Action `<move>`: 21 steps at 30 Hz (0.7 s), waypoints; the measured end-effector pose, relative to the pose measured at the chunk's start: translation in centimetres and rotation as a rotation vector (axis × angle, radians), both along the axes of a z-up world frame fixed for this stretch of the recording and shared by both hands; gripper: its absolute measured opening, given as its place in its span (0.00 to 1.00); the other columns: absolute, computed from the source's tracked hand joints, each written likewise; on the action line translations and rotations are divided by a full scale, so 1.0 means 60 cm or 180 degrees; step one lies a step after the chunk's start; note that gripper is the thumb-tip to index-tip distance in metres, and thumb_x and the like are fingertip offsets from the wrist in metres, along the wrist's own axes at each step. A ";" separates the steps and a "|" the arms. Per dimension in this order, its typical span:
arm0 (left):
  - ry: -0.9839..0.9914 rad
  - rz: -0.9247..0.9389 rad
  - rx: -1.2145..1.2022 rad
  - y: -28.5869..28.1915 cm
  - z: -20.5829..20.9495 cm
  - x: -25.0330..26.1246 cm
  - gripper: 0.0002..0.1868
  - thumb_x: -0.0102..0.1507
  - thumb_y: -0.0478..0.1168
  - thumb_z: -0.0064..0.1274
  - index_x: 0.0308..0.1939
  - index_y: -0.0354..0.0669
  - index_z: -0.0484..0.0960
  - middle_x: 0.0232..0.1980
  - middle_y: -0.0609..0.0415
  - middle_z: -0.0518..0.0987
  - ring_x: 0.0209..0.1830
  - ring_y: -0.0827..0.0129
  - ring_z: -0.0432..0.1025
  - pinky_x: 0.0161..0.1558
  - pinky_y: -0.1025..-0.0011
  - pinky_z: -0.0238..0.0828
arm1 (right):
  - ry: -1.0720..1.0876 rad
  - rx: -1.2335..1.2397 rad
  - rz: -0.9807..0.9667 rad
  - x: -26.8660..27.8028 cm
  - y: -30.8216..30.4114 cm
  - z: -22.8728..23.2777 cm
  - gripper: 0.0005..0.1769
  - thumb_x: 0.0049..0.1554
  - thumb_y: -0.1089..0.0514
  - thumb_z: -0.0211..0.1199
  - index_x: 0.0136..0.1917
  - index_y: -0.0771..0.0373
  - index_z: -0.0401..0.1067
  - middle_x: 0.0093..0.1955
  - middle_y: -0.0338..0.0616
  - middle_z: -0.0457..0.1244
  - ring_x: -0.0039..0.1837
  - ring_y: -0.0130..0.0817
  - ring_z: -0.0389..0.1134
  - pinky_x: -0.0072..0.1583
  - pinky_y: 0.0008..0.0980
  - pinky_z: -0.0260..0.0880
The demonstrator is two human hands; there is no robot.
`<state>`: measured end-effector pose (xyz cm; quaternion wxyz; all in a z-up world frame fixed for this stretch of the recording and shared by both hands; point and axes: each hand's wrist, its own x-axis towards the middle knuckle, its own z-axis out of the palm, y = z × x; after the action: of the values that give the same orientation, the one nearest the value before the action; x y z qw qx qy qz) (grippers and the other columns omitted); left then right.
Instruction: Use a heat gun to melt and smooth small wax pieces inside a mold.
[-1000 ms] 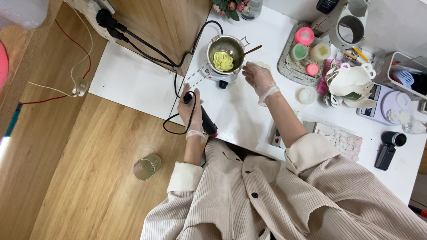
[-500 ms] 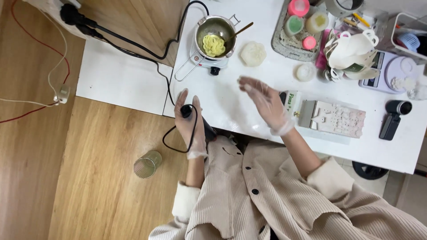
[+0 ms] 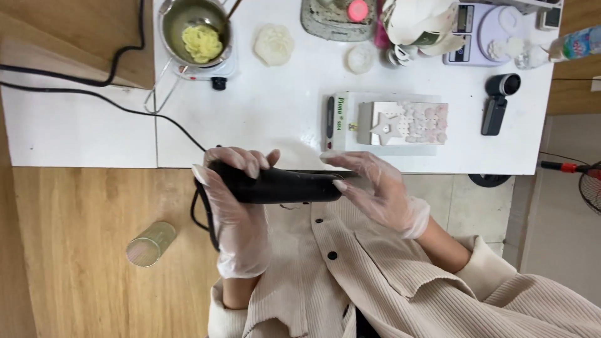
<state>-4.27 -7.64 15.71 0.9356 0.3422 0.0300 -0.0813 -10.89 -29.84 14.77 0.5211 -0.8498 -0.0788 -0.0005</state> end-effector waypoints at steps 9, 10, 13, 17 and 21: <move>0.0407 0.0594 0.0219 -0.098 -0.007 -0.010 0.29 0.70 0.61 0.52 0.56 0.38 0.75 0.56 0.47 0.76 0.49 0.65 0.71 0.50 0.67 0.75 | 0.0125 0.0065 -0.1092 -0.069 -0.300 -0.026 0.15 0.69 0.60 0.56 0.67 0.69 0.70 0.64 0.51 0.69 0.66 0.39 0.71 0.69 0.38 0.74; 0.0368 0.0760 0.0155 -0.106 -0.026 -0.012 0.31 0.71 0.63 0.53 0.56 0.35 0.75 0.55 0.45 0.78 0.44 0.65 0.70 0.46 0.72 0.73 | 0.0249 0.0036 -0.1245 -0.072 -0.328 -0.033 0.16 0.70 0.59 0.57 0.68 0.69 0.70 0.64 0.51 0.69 0.66 0.39 0.71 0.69 0.38 0.73; 0.0458 0.0777 0.0089 -0.141 -0.041 -0.024 0.32 0.66 0.66 0.54 0.52 0.38 0.74 0.46 0.50 0.76 0.47 0.61 0.74 0.47 0.70 0.75 | 0.0283 -0.0485 -0.1109 -0.067 -0.377 -0.071 0.16 0.68 0.59 0.59 0.67 0.67 0.71 0.63 0.53 0.69 0.66 0.41 0.71 0.68 0.40 0.72; 0.0334 0.0822 0.0254 -0.190 -0.035 -0.052 0.29 0.70 0.64 0.54 0.52 0.40 0.74 0.41 0.53 0.74 0.39 0.66 0.72 0.46 0.67 0.76 | -0.0069 -0.1229 -0.0593 -0.008 -0.397 -0.096 0.17 0.64 0.60 0.63 0.66 0.65 0.74 0.64 0.54 0.69 0.65 0.45 0.70 0.67 0.43 0.70; 0.0427 0.0878 0.0125 -0.212 -0.027 -0.068 0.30 0.69 0.60 0.56 0.57 0.36 0.75 0.45 0.51 0.76 0.45 0.65 0.74 0.52 0.65 0.78 | -0.0134 -0.1350 0.0009 0.075 -0.396 -0.125 0.19 0.62 0.56 0.66 0.64 0.63 0.75 0.62 0.53 0.69 0.62 0.46 0.70 0.64 0.45 0.69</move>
<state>-8.36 -20.38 14.10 0.9269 0.3468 0.1407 0.0260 -6.39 -53.57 7.30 0.3289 -0.9402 -0.0891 -0.0009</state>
